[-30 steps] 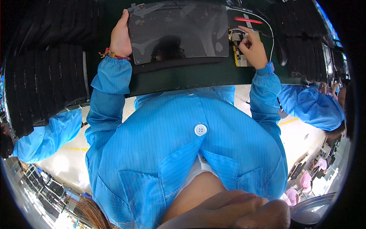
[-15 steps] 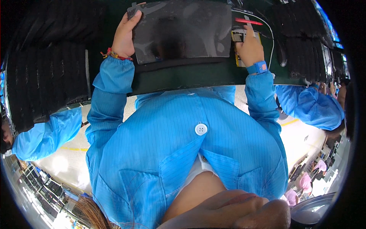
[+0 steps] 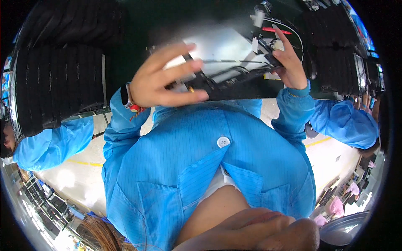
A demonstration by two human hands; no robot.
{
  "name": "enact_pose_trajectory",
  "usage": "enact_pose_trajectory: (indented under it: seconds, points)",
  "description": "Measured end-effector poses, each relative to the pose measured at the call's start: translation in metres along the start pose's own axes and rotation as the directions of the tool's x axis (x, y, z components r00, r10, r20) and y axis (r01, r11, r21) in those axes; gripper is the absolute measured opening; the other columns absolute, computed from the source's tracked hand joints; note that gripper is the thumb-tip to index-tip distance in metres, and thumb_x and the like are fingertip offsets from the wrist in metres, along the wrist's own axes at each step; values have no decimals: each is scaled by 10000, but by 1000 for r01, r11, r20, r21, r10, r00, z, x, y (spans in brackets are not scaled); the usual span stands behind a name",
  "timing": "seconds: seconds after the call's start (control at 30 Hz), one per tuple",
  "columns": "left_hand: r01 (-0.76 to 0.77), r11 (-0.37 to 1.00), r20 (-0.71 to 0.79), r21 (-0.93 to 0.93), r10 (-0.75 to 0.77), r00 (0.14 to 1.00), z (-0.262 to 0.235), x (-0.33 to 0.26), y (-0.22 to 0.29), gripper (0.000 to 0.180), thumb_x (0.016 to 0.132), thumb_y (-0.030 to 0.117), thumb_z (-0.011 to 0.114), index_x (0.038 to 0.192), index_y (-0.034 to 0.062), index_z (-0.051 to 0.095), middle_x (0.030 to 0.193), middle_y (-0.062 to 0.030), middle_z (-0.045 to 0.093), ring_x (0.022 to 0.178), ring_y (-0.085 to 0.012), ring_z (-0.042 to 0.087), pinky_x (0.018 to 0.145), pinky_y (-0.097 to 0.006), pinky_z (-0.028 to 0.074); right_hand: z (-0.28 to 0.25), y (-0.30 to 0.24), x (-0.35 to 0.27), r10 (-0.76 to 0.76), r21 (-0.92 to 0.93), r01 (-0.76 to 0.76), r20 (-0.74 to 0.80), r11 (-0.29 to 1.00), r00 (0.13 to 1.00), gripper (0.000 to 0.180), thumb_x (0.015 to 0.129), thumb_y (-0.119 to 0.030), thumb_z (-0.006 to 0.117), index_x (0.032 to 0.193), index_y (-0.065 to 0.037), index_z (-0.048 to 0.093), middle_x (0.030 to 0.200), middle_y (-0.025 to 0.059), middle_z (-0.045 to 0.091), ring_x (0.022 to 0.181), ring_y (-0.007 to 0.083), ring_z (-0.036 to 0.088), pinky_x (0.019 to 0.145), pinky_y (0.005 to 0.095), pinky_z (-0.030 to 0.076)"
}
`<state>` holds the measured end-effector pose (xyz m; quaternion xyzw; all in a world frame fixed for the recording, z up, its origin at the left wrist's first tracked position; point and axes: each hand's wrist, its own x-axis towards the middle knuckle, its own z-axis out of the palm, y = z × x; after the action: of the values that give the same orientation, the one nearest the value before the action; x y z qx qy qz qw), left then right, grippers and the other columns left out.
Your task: Testing the functionality and display quality of laptop or tablet screens on a production line.
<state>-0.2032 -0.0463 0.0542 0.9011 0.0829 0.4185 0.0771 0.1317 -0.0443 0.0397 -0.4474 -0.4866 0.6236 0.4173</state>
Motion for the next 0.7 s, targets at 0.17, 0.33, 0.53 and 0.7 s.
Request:
enact_pose_trajectory:
  seconds: [0.17,0.33,0.53,0.7]
  points:
    - [287,803,200,522,-443,874,-11,-34,-14,496,672,-124,523,1100,120,572,1145,-102,532,1138,-295,443,961,-426,357,10,36,21,-59,-86,54,-60,995,996,720,838,-150,564,1394,-137,108,861,76,611,654,78,538,538,193,394]
    - [497,710,203,500,-653,730,-1,-59,-17,498,685,-142,496,1112,106,562,1135,-96,537,1150,-286,430,974,-393,348,-50,36,42,-94,-609,19,-92,793,991,331,842,-113,524,1172,-89,518,831,99,628,675,146,589,621,266,478]
    - [291,845,321,448,-456,830,30,-10,-5,239,752,47,546,989,58,578,1056,-143,556,1027,-306,507,897,-390,403,-124,27,82,-322,-998,60,52,16,945,331,784,-28,520,1111,-68,558,986,147,595,874,301,581,777,357,472]
    - [-11,986,588,165,-89,804,117,57,-7,243,812,186,521,1031,92,564,1079,-131,558,1134,-243,460,1027,-436,281,-141,22,90,-311,-978,152,190,-143,931,202,741,-75,574,939,-41,575,853,131,575,808,321,558,727,366,466]
